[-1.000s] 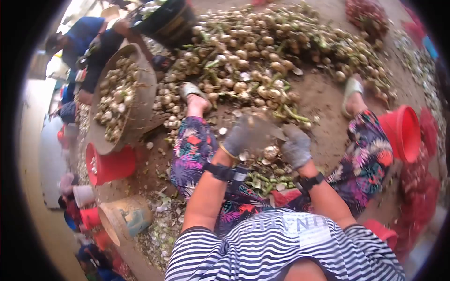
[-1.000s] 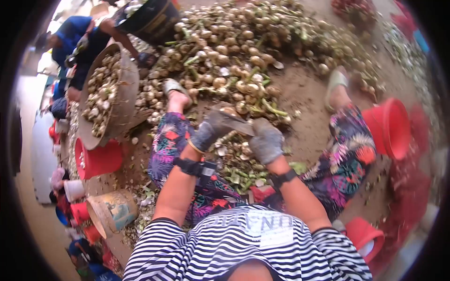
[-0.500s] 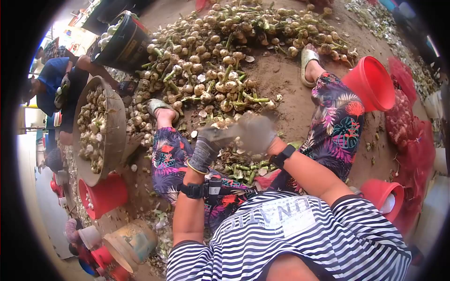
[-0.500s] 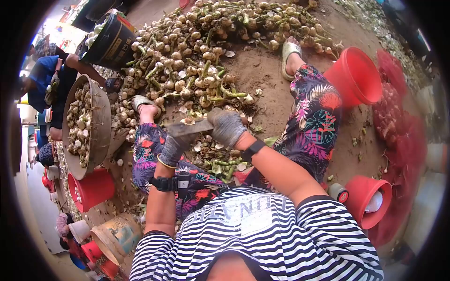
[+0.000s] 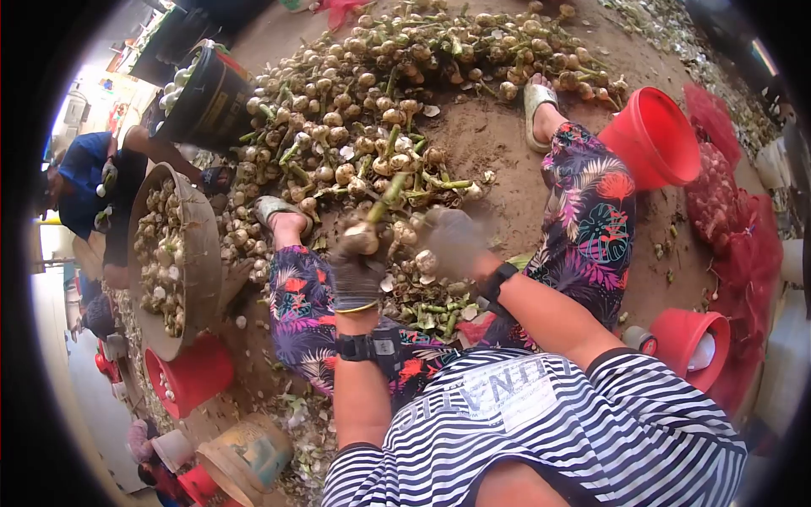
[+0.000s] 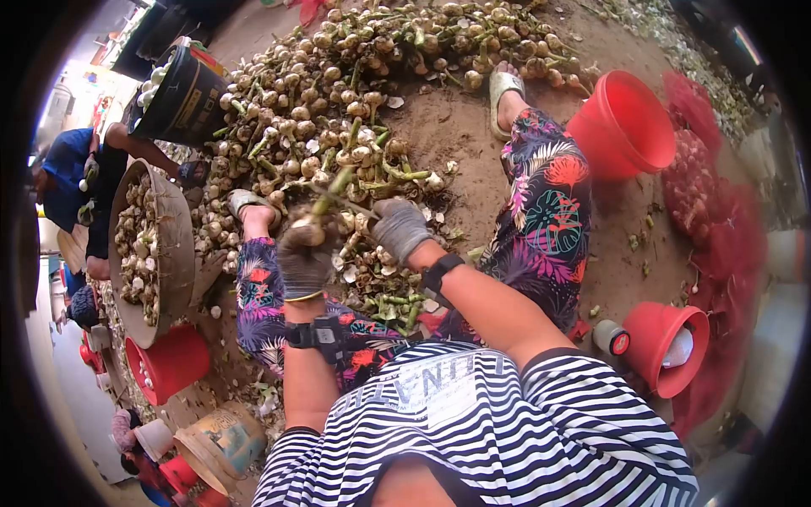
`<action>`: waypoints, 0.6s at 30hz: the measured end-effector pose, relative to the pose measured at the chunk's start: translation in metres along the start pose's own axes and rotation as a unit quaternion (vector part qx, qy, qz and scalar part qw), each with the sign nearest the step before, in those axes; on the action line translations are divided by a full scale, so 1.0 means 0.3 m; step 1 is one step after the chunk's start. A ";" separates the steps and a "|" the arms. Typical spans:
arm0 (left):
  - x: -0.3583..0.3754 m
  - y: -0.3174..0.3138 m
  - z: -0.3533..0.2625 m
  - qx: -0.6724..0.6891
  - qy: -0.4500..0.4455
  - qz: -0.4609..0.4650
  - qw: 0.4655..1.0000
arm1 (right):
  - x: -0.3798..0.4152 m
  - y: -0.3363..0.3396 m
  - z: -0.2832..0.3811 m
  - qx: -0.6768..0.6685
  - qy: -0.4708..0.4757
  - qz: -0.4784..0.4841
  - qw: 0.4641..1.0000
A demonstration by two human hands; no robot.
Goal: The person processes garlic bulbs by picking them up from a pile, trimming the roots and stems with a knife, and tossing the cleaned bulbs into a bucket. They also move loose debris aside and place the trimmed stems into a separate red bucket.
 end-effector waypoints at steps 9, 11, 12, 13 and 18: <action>-0.402 0.341 -0.384 -0.127 0.057 0.011 0.990 | -0.061 -0.022 -0.258 0.002 -0.276 0.079 0.958; -0.546 0.479 0.022 -0.253 0.357 -0.020 0.899 | -0.046 -0.076 -0.315 0.022 -0.294 0.073 0.953; -0.493 0.325 0.133 -0.344 0.377 -0.241 0.826 | -0.032 -0.082 -0.325 0.004 -0.300 0.057 0.952; -0.524 0.339 0.225 -0.421 0.354 -0.241 0.800 | -0.019 -0.105 -0.361 0.010 -0.292 0.091 0.952; -0.655 0.639 0.428 -0.410 0.420 -0.169 0.792 | -0.055 -0.049 -0.299 -0.020 -0.345 0.052 0.937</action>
Point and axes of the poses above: each hand's wrist, its own x-axis away from the middle knuckle, its own y-axis out of the back of the hand, z = x × y, the point moved 4 cm from there along -x, towards the middle knuckle, and after that the axes turned 12 degrees about -x, right-handed, at the moved point
